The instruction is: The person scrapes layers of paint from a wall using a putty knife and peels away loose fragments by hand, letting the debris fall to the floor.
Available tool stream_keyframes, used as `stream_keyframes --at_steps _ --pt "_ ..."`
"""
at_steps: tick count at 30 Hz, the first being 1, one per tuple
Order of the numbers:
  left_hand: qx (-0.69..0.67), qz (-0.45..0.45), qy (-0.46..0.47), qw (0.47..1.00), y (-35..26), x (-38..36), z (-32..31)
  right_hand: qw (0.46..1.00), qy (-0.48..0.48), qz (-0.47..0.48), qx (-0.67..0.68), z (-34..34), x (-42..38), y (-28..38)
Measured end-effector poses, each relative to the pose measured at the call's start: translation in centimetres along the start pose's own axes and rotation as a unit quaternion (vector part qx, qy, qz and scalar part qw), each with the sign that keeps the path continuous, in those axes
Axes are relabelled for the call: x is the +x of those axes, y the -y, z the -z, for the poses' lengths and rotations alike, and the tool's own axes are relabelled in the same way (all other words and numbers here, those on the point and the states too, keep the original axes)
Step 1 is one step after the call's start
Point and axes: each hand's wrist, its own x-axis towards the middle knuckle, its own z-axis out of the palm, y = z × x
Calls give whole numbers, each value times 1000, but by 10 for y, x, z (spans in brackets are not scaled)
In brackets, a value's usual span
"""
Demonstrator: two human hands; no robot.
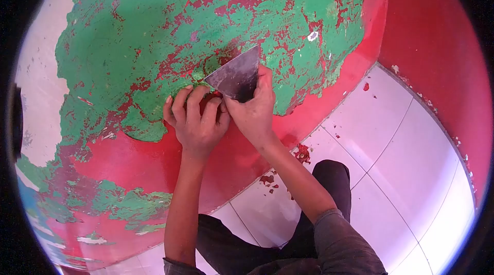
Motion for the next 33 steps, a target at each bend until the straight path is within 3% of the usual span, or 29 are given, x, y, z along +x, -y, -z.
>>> stream_keyframes --at_steps 6,9,15,21,27,30,33 --pt "1 -14 14 1000 2 0 2 997 4 30 -66 1 5 -6" --pt "-4 -10 22 1000 1 0 3 999 26 -19 -26 -1 8 1" --pt "-16 -4 5 1000 1 -1 0 996 85 -3 -9 5 11 1" --pt "-1 -11 11 1000 4 -1 1 979 185 -74 33 20 1 9" --pt "-7 10 14 1000 0 1 1 993 68 -89 -34 25 11 2" --pt "-7 13 2 1000 0 0 0 998 47 -18 -39 13 5 -5" --pt "-8 5 -4 1000 1 0 -1 999 18 -23 -38 -2 5 3"
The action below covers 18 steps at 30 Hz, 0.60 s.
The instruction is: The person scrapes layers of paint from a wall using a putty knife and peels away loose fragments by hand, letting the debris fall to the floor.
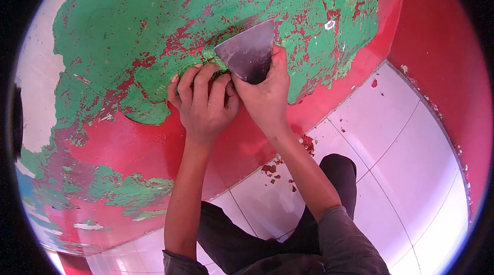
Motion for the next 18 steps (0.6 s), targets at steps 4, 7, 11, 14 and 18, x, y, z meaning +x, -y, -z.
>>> stream_keyframes --at_steps 4,7,11,14,18 --pt "-1 -1 0 1000 0 1 1 1000 -4 -6 -19 -3 2 4" --pt "-9 2 0 1000 0 0 1 999 5 1 -32 -4 5 8" --pt "-13 4 -2 1000 0 1 1 999 50 -19 0 0 6 5" --pt "-16 3 2 1000 0 0 2 993 109 -22 30 11 2 -1" --pt "-17 0 20 1000 1 0 5 973 139 -166 82 38 3 7"
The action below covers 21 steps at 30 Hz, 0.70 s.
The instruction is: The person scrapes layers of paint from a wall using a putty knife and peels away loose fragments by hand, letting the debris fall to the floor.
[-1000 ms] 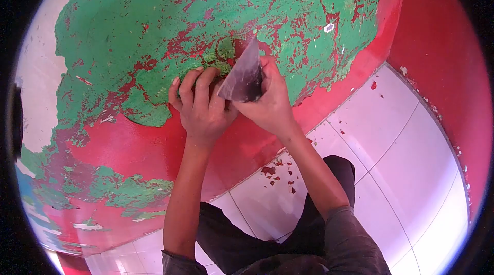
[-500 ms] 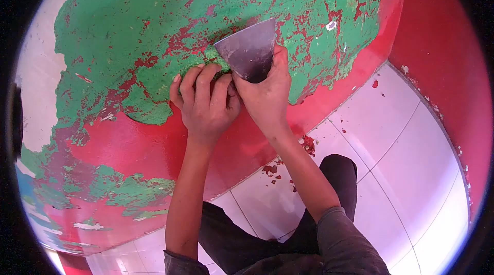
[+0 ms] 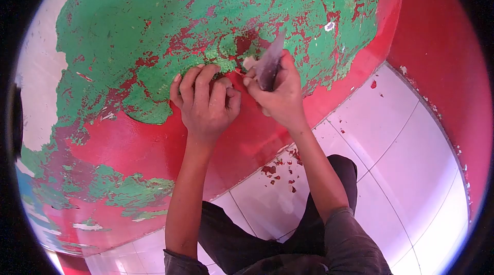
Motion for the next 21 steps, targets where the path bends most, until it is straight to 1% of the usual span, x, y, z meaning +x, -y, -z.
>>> stream_keyframes --at_steps 1,4,8,10,12,16,18,21 --pt "1 1 0 1000 0 0 0 1000 5 29 6 1 -1 -2" --pt "10 3 -2 1000 0 0 -2 999 18 27 2 6 -4 -5" --pt "25 8 -1 1000 -1 0 -2 979 16 166 -120 -1 2 -12" --pt "28 15 -1 999 -2 0 -3 968 33 205 -143 -1 3 -17" --pt "29 25 -8 999 -2 -1 -3 971 12 201 -127 -3 4 -25" --pt "39 9 -2 999 -1 -1 -4 977 -8 192 -96 -7 3 -36" --pt "46 3 9 999 -1 0 -2 974 -22 176 -143 -8 4 -30" --pt "61 -4 -12 998 -1 0 -6 969 -17 168 -181 -8 10 -16"
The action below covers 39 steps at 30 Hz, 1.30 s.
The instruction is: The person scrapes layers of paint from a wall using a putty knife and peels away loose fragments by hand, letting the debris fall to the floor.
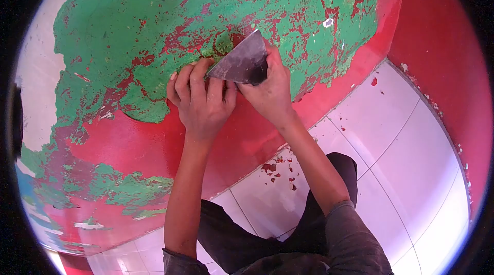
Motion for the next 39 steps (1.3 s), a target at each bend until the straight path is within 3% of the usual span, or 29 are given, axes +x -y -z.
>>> stream_keyframes --at_steps 4,7,10,13,16,22,28,31,39 --pt "-3 -17 19 1000 0 1 2 999 16 3 36 2 3 -2" --pt "-20 -47 46 998 2 3 8 988 79 -94 93 13 -14 -1" --pt "-35 -66 38 996 4 0 4 979 85 -131 129 27 -34 -3" --pt "-60 -53 35 996 4 0 4 989 12 -124 77 32 -36 -1" --pt "-53 -24 37 998 1 1 7 991 26 -132 -16 39 -35 -9" --pt "10 1 21 1000 -4 4 3 993 11 -81 -81 38 -26 6" --pt "13 -19 20 1000 0 1 1 992 -38 -69 99 9 -20 4" --pt "-9 -20 25 999 1 0 3 993 -85 -7 78 -5 -17 -6" --pt "-17 -11 26 999 1 0 2 993 -107 -3 54 -10 -15 -6"
